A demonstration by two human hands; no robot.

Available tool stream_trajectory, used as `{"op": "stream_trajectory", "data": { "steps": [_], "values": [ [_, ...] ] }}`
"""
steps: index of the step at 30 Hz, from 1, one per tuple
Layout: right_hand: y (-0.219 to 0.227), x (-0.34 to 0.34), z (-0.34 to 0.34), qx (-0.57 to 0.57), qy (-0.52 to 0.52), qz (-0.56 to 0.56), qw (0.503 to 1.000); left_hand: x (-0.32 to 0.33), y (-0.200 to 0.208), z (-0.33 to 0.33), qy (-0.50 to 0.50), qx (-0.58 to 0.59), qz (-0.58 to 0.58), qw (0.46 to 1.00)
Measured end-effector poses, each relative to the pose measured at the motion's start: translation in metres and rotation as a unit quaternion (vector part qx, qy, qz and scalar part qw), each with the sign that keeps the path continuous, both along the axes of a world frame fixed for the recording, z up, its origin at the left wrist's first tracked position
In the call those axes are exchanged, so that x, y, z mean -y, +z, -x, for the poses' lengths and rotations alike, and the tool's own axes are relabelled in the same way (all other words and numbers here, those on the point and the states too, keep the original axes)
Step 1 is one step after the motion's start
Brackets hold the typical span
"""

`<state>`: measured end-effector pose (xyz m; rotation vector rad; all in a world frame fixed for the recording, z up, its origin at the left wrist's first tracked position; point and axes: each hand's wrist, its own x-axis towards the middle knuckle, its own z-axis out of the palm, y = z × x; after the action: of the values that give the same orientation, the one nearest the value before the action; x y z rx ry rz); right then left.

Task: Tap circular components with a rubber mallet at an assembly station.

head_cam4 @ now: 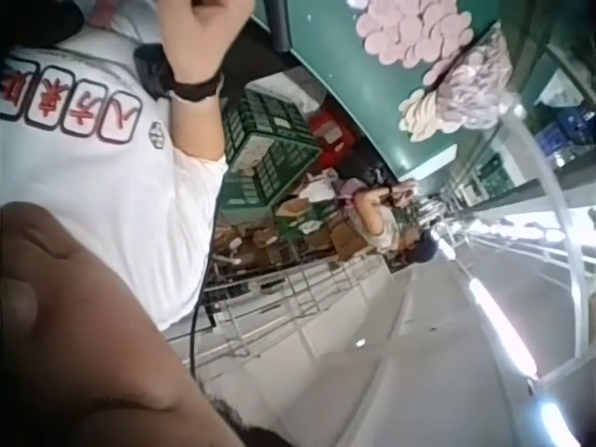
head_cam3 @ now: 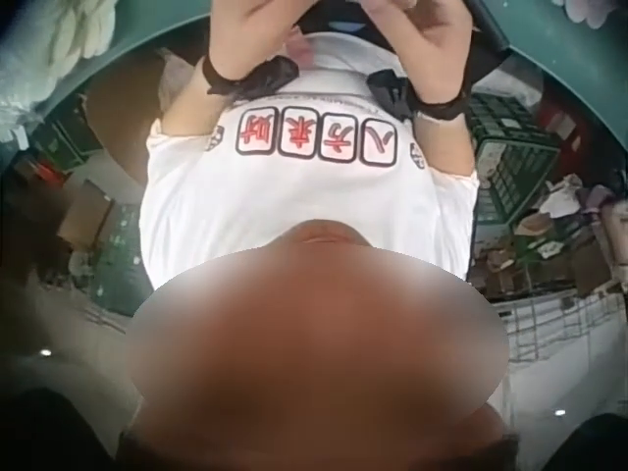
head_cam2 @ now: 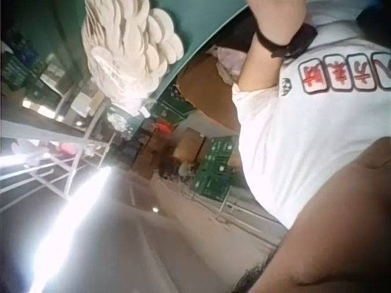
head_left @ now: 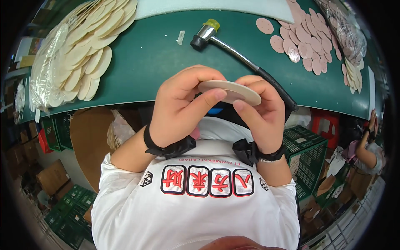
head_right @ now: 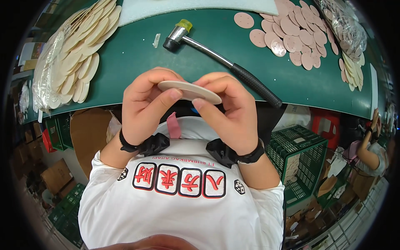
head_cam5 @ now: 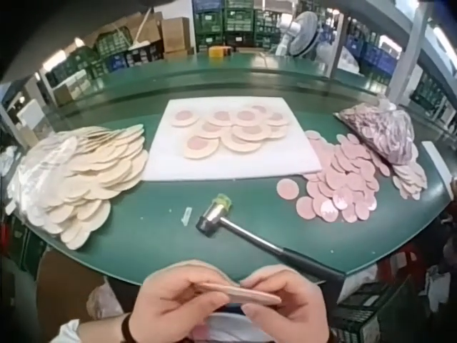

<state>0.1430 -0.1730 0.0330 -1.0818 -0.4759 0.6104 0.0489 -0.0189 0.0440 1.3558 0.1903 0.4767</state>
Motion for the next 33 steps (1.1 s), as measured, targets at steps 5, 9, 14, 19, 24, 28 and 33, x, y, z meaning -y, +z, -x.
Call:
{"op": "stream_trajectory", "data": {
  "steps": [5, 9, 14, 19, 24, 28, 33],
  "values": [
    [0.020, 0.005, -0.011, 0.244, 0.011, 0.086, 0.966, -0.011, 0.010, 0.004, -0.017, 0.001, -0.173, 0.985],
    [0.020, 0.005, -0.006, 0.348, -0.020, 0.127, 0.929, -0.012, 0.011, 0.008, -0.061, -0.017, -0.246, 0.967],
    [0.010, -0.002, 0.007, 0.410, -0.111, 0.137, 0.895, -0.008, 0.013, 0.007, -0.040, -0.019, -0.262, 0.964],
    [0.007, 0.002, 0.004, 0.265, -0.076, 0.112, 0.955, 0.002, 0.010, 0.002, 0.020, 0.006, -0.163, 0.986],
    [-0.001, -0.002, 0.007, 0.033, -0.100, 0.023, 0.994, -0.002, -0.001, 0.007, -0.017, -0.011, 0.035, 0.999],
    [0.007, 0.000, -0.006, 0.055, -0.014, -0.005, 0.998, -0.010, 0.002, 0.010, -0.031, -0.008, -0.077, 0.996],
    [0.018, 0.002, -0.020, 0.282, 0.021, 0.041, 0.958, -0.016, 0.013, 0.010, -0.051, 0.019, -0.288, 0.956]
  ]
}}
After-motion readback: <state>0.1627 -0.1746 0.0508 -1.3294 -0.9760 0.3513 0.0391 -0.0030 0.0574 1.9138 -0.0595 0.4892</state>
